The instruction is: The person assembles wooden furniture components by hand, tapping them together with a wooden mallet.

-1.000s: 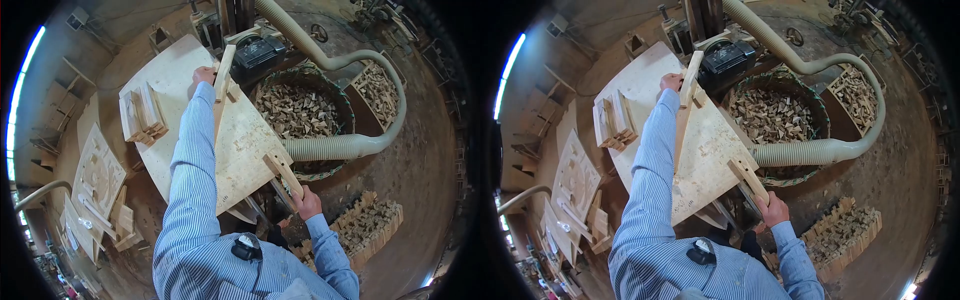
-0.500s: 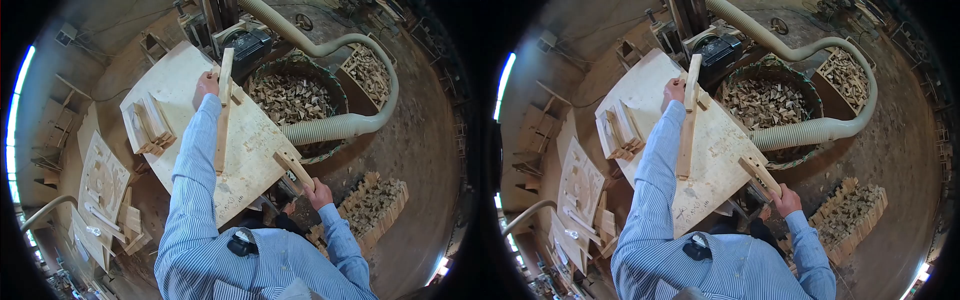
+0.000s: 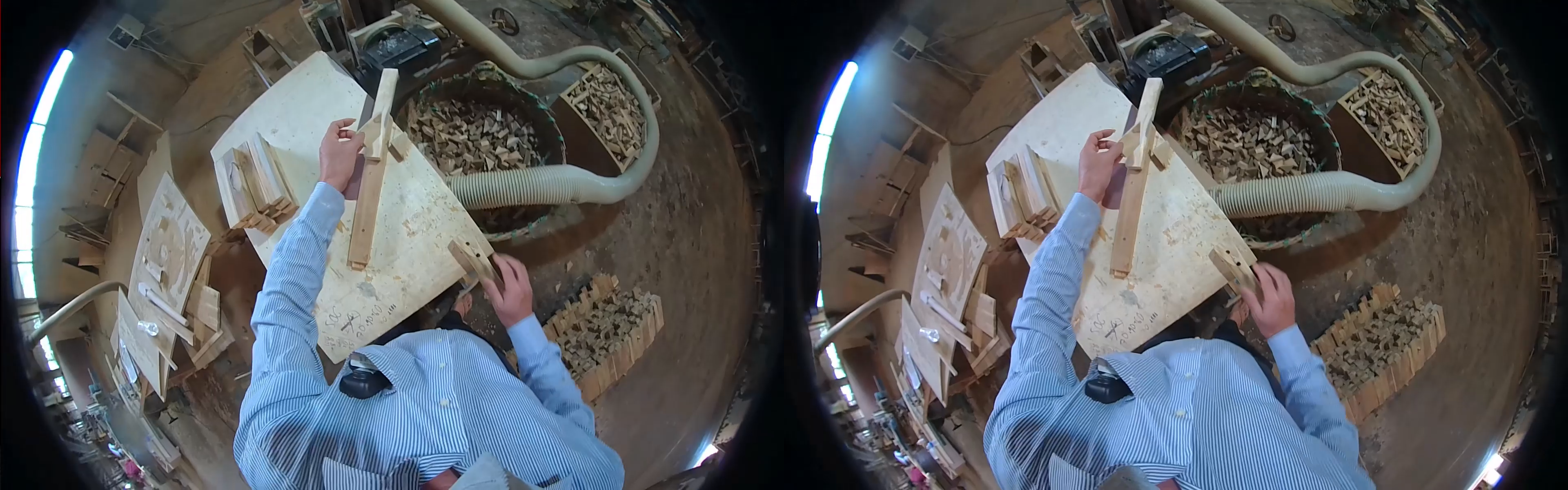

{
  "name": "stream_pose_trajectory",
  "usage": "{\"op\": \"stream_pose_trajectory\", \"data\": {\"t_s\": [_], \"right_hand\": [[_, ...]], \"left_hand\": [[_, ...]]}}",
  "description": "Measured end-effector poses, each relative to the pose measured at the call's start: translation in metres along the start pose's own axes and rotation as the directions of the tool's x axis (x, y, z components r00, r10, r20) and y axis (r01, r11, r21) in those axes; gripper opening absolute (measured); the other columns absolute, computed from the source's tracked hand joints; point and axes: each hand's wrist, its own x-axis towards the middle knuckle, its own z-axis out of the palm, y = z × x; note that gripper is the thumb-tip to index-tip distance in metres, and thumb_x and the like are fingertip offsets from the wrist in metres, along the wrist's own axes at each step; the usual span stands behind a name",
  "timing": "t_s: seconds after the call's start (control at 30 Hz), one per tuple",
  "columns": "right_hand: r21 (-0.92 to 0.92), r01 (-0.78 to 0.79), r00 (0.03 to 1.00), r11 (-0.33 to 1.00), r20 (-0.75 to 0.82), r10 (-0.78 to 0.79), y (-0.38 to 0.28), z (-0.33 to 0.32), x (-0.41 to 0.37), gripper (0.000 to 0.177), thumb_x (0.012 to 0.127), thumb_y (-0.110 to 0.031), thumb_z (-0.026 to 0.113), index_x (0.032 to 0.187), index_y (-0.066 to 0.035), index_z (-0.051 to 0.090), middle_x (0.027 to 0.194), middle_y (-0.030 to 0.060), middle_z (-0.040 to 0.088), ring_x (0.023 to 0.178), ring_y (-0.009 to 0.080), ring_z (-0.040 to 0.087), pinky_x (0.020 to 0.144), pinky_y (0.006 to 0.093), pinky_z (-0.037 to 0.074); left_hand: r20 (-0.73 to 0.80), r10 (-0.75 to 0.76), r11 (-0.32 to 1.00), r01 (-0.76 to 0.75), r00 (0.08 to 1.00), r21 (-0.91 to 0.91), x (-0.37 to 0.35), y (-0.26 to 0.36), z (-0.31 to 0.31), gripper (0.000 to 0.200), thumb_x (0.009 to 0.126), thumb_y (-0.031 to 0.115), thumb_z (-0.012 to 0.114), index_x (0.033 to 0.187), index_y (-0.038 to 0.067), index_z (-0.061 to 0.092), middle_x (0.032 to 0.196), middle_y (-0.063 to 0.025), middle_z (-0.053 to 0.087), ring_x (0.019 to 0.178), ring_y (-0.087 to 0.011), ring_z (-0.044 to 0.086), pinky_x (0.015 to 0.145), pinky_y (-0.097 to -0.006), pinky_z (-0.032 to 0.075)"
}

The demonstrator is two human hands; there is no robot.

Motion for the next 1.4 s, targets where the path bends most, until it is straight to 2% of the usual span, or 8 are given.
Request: {"op": "stream_pose_trajectory", "data": {"t_s": [0.27,0.6,0.73,0.8,0.87,1.03,1.27,1.4], "right_hand": [[0.058,0.433,0.902,0.900,-0.032,-0.432,-0.066,0.044,0.204,0.061,0.090,-0.021,0.081,0.143,-0.003,0.058,0.138,0.0179,0.061,0.124,0.0385,0.061,0.105,0.0450,0.052],[-0.056,0.453,0.891,0.890,0.001,-0.454,-0.057,0.111,0.250,0.063,0.087,-0.020,0.081,0.143,-0.010,0.057,0.133,0.0151,0.062,0.124,0.0338,0.061,0.106,0.0428,0.052],[-0.021,0.402,0.914,0.915,-0.055,-0.403,-0.038,0.132,0.276,0.050,0.089,-0.021,0.079,0.135,-0.008,0.064,0.112,0.0126,0.071,0.110,0.0331,0.068,0.095,0.0402,0.055],[0.227,0.191,0.979,0.955,-0.114,-0.168,-0.028,0.148,0.296,0.045,0.095,-0.022,0.074,0.135,-0.005,0.064,0.114,0.0137,0.073,0.106,0.0299,0.071,0.092,0.0369,0.056],[0.363,0.035,0.999,0.931,-0.039,-0.022,-0.027,0.145,0.317,0.044,0.097,-0.023,0.071,0.136,-0.003,0.064,0.112,0.0136,0.075,0.101,0.0267,0.072,0.090,0.0353,0.056],[0.617,-0.204,0.975,0.760,0.196,0.103,0.017,0.179,0.367,0.042,0.102,-0.023,0.068,0.138,-0.002,0.063,0.100,0.0064,0.075,0.088,0.0128,0.068,0.081,0.0300,0.056],[0.609,-0.479,0.817,0.632,0.573,0.067,0.026,0.192,0.375,0.039,0.107,-0.023,0.063,0.140,-0.002,0.061,0.108,0.0049,0.071,0.094,0.0111,0.066,0.084,0.0259,0.055],[0.513,-0.434,0.769,0.740,0.639,0.008,0.028,0.184,0.376,0.039,0.108,-0.025,0.062,0.139,-0.001,0.061,0.107,0.0062,0.071,0.095,0.0133,0.066,0.086,0.0283,0.055]], "left_hand": [[0.301,-0.001,0.981,-0.058,0.954,0.188,-0.035,0.046,0.006,0.044,0.090,0.013,0.074,0.129,-0.006,0.064,0.091,-0.0038,0.069,0.078,-0.0105,0.067,0.073,-0.0258,0.056],[0.286,-0.156,0.987,0.162,0.946,0.000,-0.030,0.046,0.031,0.031,0.093,0.014,0.073,0.114,-0.007,0.067,0.086,-0.0073,0.071,0.081,-0.0130,0.070,0.074,-0.0271,0.058],[0.311,-0.178,0.983,0.186,0.933,0.004,-0.014,0.043,0.029,0.027,0.100,0.019,0.072,0.112,-0.004,0.068,0.092,-0.0054,0.069,0.082,-0.0106,0.068,0.077,-0.0261,0.057],[0.286,-0.205,0.977,0.211,0.936,0.010,-0.003,0.025,0.022,0.031,0.099,0.025,0.074,0.112,-0.003,0.069,0.100,-0.0081,0.071,0.086,-0.0160,0.069,0.078,-0.0314,0.057],[0.172,0.403,0.746,-0.431,0.899,0.508,0.004,0.004,0.014,0.033,0.098,0.028,0.075,0.113,-0.001,0.069,0.109,-0.0120,0.071,0.096,-0.0263,0.069,0.084,-0.0386,0.056],[0.334,0.390,0.585,-0.511,0.858,0.630,-0.013,-0.022,0.018,0.049,0.095,0.037,0.075,0.129,0.004,0.066,0.146,-0.0199,0.053,0.140,-0.0379,0.049,0.113,-0.0501,0.041],[0.370,0.392,0.469,-0.529,0.842,0.707,-0.027,-0.049,0.041,0.069,0.099,0.050,0.068,0.149,0.006,0.054,0.165,-0.0233,0.032,0.157,-0.0431,0.024,0.125,-0.0520,0.029],[0.374,0.357,0.434,-0.506,0.856,0.745,-0.027,-0.047,0.047,0.071,0.100,0.053,0.066,0.151,0.006,0.053,0.168,-0.0227,0.026,0.158,-0.0434,0.020,0.127,-0.0522,0.027]]}}
